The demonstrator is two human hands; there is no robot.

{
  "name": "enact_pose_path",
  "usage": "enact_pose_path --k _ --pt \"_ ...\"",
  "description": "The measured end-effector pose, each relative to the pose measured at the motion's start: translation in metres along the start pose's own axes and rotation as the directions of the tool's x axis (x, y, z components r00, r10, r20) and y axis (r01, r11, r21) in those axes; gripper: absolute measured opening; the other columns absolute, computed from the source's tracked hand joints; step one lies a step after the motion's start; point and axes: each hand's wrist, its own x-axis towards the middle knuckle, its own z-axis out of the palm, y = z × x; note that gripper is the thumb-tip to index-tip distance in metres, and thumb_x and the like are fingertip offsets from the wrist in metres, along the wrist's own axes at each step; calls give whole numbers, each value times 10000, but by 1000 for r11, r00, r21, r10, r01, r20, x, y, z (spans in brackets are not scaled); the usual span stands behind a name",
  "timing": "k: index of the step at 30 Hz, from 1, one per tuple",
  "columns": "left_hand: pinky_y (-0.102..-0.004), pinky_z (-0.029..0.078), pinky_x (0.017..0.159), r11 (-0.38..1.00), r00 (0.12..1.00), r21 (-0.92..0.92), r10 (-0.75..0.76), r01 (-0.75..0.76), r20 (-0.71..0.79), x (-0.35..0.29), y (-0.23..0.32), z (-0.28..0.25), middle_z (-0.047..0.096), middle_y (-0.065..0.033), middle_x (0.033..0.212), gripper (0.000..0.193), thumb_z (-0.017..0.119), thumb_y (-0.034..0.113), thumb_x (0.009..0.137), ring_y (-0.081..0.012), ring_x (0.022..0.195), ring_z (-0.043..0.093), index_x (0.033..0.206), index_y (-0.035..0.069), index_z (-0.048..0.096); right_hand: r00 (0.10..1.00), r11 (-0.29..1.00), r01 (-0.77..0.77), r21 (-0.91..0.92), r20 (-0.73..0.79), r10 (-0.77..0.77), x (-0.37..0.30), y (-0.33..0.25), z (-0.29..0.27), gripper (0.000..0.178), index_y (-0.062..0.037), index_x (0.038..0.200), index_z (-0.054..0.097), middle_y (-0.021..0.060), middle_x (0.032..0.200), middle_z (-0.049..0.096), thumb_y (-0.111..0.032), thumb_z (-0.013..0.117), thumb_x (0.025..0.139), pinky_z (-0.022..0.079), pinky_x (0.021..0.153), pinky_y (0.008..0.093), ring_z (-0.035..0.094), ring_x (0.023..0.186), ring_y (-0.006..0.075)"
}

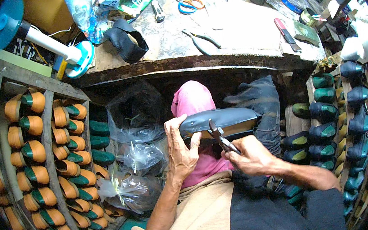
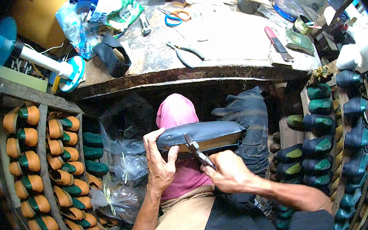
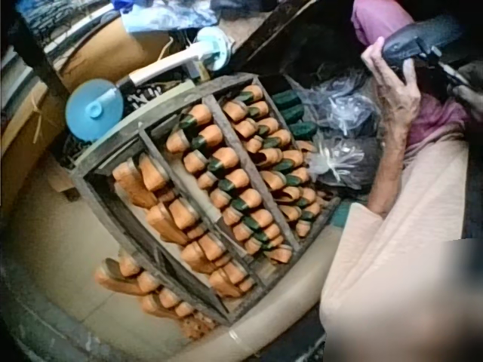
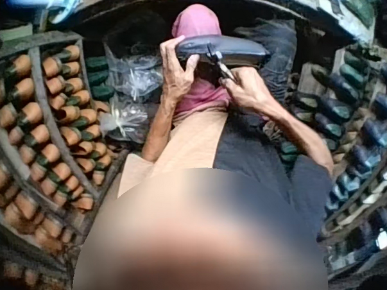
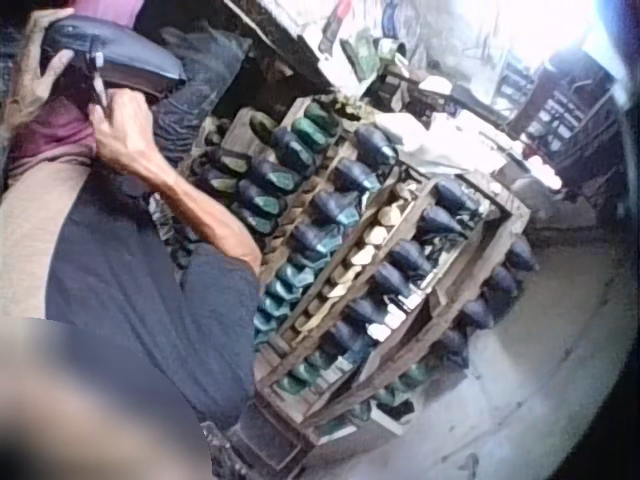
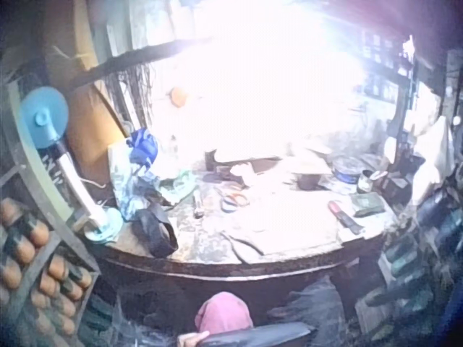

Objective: The person secures a black slipper onto a green shoe last and uses a hammer to drive nails along the sole edge. They repeatedly tap the sole and heel area to attach the sole to the upper, then remove the shoe from the last.

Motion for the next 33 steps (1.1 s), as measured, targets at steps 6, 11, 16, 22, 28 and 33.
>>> enact_pose_path --k 6,11,16,22,28,33 --pt "-545 490 1138 998 999 34 -44 44 -17 -4 -1 5 527 -255 1404 694 780 81 943 -463 1322 581 1582 30 514 954 984 168 58 -260 -148 -7 14 52 226 26 1165 782 163 786 701 -161 728 1050 540 632 430 666 631 282" --pt "-525 464 1166 997 994 -26 -76 74 -73 -8 3 10 540 -238 1417 671 797 185 985 -427 1325 571 1579 25 529 934 972 231 51 -292 -207 -8 19 56 198 27 1108 769 197 818 702 -160 740 1052 535 644 466 673 667 348" --pt "-507 436 1197 991 981 -73 -121 111 -151 -7 8 18 578 -215 1406 623 783 322 1040 -390 1328 569 1534 4 573 922 963 269 14 -293 -254 -6 20 53 177 13 1025 728 109 761 606 -148 730 1099 456 612 383 560 656 190" --pt "-506 436 1176 989 980 -44 -147 143 -136 -1 10 26 572 -217 1389 656 774 366 1034 -382 1302 571 1534 0 560 946 969 184 167 -297 -129 -9 21 58 407 1 798 572 148 679 548 -199 767 1093 421 554 435 522 564 247" --pt "-514 419 1190 982 974 -36 -190 187 -127 7 16 37 555 -233 1404 654 740 273 1021 -396 1300 560 1556 -22 505 888 965 249 83 -417 -193 2 28 75 359 5 790 501 208 655 541 -39 742 1052 429 556 491 562 554 366" --pt "-528 442 1161 989 986 -2 -146 146 -87 13 13 36 529 -255 1392 645 730 162 994 -426 1285 562 1567 -16 495 851 953 303 2 -450 -270 6 37 76 212 25 875 557 269 723 604 -14 716 1009 490 605 572 639 647 506"
